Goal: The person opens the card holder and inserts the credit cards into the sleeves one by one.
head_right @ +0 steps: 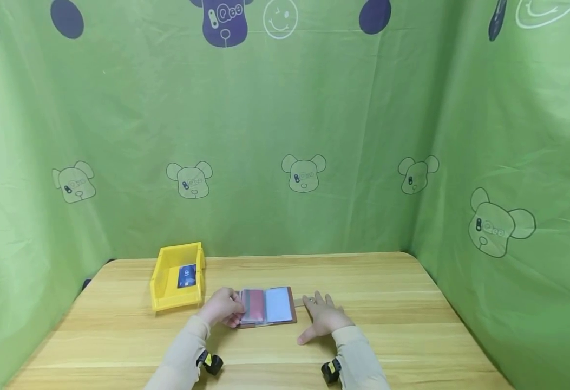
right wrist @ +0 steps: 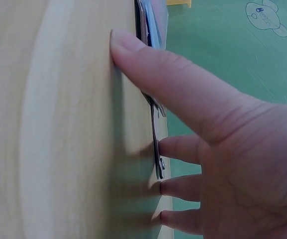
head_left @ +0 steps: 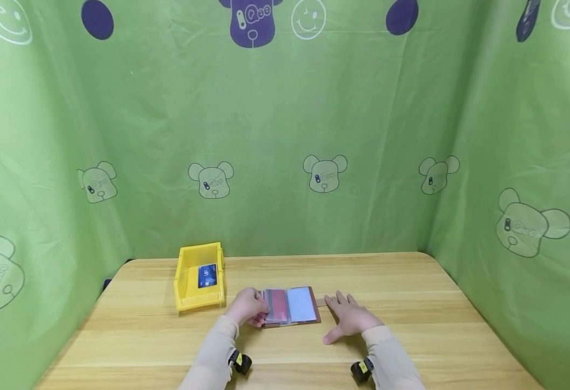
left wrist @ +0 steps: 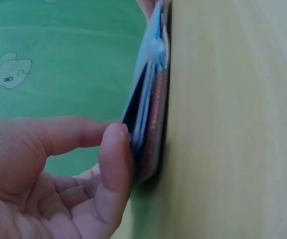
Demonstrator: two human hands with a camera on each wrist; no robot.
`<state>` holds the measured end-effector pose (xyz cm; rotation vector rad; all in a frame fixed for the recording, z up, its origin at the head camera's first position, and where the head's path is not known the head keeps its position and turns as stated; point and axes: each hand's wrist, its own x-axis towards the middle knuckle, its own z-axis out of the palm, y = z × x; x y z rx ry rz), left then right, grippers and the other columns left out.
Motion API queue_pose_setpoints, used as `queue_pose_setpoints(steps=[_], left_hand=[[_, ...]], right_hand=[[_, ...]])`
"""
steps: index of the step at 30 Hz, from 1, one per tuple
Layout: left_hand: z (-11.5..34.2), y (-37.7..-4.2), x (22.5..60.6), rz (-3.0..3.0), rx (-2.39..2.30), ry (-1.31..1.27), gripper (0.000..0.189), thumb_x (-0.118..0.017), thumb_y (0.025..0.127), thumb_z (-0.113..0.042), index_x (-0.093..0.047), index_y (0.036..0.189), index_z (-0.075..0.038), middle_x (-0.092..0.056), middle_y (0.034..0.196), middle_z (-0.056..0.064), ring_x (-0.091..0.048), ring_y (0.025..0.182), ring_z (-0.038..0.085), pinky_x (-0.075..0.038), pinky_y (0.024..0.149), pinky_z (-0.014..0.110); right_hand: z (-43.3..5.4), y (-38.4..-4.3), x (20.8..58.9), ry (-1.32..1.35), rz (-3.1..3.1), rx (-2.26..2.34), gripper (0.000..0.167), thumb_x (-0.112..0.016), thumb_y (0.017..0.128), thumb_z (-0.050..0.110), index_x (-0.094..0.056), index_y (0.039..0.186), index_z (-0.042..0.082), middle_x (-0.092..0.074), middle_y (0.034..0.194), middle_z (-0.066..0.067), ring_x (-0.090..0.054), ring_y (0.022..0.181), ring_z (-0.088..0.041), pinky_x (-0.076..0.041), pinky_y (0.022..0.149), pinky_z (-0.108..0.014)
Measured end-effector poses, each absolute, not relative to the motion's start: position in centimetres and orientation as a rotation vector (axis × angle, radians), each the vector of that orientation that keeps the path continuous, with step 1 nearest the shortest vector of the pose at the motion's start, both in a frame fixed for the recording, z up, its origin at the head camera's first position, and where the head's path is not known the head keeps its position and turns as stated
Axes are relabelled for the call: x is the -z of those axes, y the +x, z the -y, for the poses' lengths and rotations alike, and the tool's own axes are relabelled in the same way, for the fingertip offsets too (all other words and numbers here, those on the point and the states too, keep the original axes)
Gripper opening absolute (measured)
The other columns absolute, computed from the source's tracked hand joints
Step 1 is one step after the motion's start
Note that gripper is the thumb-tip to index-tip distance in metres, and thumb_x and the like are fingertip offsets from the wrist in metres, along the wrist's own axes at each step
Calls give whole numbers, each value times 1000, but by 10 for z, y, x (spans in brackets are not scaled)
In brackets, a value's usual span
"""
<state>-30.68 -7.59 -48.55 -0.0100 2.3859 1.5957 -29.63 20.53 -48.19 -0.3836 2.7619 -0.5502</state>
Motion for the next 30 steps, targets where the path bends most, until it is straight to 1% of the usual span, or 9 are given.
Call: queue_pose_setpoints(steps=[7, 12, 15, 19, 22, 24, 27, 29, 30], left_hand=[[79, -304, 487, -2435, -1568, -15, 21, -66, 83, 1, -51, 71, -7, -58, 60, 4, -53, 47, 9, -54, 45, 22], [87, -305, 477, -2460, -1586, 4, 10, -64, 85, -4, -54, 87, -1, -61, 69, 8, -56, 54, 13, -56, 49, 24], [95, -307, 464, -2479, -1598, 17, 16, -63, 88, -10, -55, 97, 1, -63, 76, 12, -61, 61, 18, -58, 54, 29], [113, -312, 447, -2491, -1669, 5, 24, -62, 91, -18, -59, 105, 2, -68, 85, 17, -66, 70, 21, -62, 62, 36], [133, -317, 435, -2485, -1758, -53, 29, -62, 93, -22, -60, 109, 2, -69, 90, 19, -67, 71, 20, -62, 66, 37], [148, -322, 429, -2490, -1805, -105, 32, -60, 95, -22, -59, 113, 4, -69, 90, 18, -67, 72, 19, -62, 66, 34], [169, -330, 424, -2528, -1810, -181, 40, -55, 98, -27, -56, 121, 6, -68, 99, 19, -66, 82, 21, -60, 70, 31], [181, -336, 425, -2553, -1775, -220, 47, -50, 100, -31, -52, 129, 6, -63, 114, 22, -63, 96, 26, -59, 79, 34], [186, -339, 427, -2552, -1760, -235, 51, -48, 101, -33, -48, 134, 6, -59, 124, 24, -60, 106, 31, -57, 87, 39]], right_hand=[[-207, -296, 484, -396, -2769, 545, 114, -86, 61, 50, -32, 151, 6, -18, 158, -30, -14, 142, -58, -15, 107, -80], [-209, -297, 484, -399, -2778, 536, 114, -86, 61, 51, -32, 151, 6, -18, 158, -30, -14, 141, -59, -15, 107, -80], [-209, -296, 484, -400, -2779, 539, 114, -85, 61, 51, -32, 151, 6, -18, 158, -30, -14, 141, -59, -15, 107, -80], [-209, -295, 482, -401, -2770, 548, 113, -85, 62, 50, -32, 151, 5, -17, 157, -31, -14, 141, -59, -15, 106, -81], [-208, -294, 482, -398, -2762, 563, 113, -86, 62, 49, -32, 151, 5, -17, 157, -31, -14, 141, -59, -15, 106, -81], [-207, -294, 481, -398, -2762, 569, 113, -86, 62, 48, -32, 151, 4, -17, 157, -32, -14, 141, -59, -15, 106, -81], [-206, -294, 480, -393, -2761, 576, 113, -86, 62, 48, -32, 151, 5, -17, 158, -31, -14, 141, -59, -15, 107, -80], [-205, -294, 480, -392, -2760, 577, 112, -86, 62, 47, -32, 151, 5, -17, 158, -31, -14, 141, -59, -14, 107, -80], [-205, -294, 479, -392, -2759, 577, 112, -86, 62, 47, -33, 151, 5, -17, 158, -31, -14, 141, -59, -14, 107, -80]])
